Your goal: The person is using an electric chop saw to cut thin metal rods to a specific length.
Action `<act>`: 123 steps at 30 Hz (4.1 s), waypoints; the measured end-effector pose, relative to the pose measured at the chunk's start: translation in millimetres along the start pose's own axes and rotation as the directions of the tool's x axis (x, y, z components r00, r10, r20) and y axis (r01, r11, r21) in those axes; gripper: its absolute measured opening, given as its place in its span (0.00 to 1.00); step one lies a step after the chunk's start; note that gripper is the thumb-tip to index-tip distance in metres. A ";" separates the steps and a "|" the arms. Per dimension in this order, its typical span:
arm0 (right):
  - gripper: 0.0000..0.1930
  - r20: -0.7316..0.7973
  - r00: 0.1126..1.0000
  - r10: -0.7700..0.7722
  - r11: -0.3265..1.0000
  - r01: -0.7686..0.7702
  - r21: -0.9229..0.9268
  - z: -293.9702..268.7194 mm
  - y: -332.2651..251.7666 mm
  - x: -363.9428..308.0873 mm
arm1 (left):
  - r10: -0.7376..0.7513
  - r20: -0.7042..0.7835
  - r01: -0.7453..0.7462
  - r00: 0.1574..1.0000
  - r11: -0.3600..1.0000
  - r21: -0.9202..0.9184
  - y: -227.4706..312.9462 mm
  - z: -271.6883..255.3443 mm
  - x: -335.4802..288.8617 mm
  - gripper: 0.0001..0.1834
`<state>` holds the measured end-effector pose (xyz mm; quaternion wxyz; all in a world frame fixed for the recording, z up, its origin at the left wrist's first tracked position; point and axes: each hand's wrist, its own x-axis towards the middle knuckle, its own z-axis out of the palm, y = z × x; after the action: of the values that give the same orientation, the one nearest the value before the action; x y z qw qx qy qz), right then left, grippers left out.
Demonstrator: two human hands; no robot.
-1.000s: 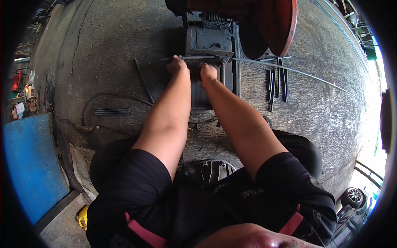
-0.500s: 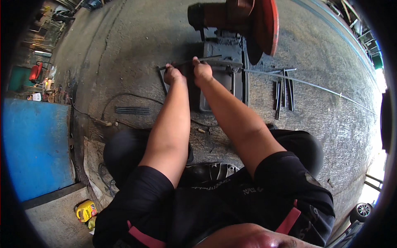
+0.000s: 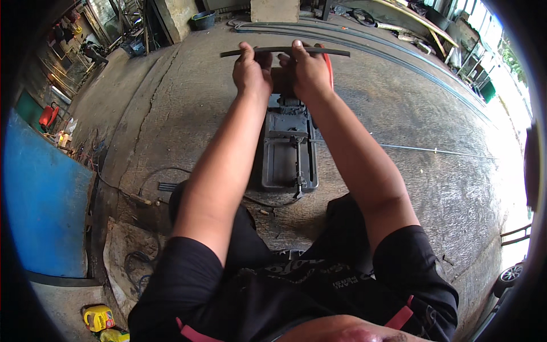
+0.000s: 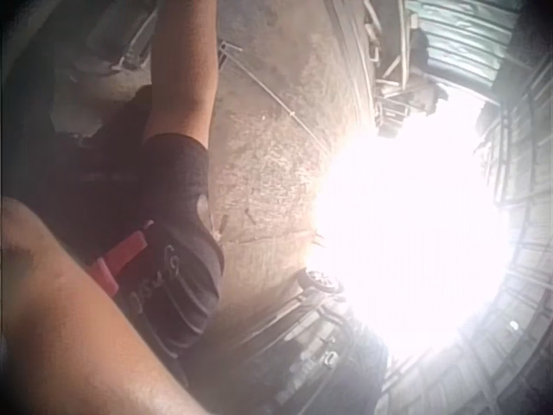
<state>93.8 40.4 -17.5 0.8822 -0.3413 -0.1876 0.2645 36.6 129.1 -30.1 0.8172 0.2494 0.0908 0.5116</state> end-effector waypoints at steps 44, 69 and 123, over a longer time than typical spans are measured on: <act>0.21 -0.120 0.553 0.825 0.517 -0.823 -0.234 -89.7 38.5 -44.3 | -0.086 0.338 -0.210 0.937 0.635 0.743 -12.1 -26.9 -12.7 0.06; 0.12 0.280 0.872 0.400 0.909 -0.339 -0.243 -102.8 43.9 -46.0 | -0.048 0.575 -0.526 0.816 0.348 0.776 -16.1 -27.9 -23.8 0.14; 0.14 -0.137 0.469 0.873 0.311 -0.750 -0.584 -358.2 64.5 -80.2 | -0.687 0.143 0.342 0.713 0.518 0.784 -75.2 -25.0 29.5 0.32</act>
<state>191.9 -147.0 -324.3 0.4537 -0.6054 -0.1480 0.6370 99.5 136.5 -86.1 0.7687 0.6111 0.1661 0.0900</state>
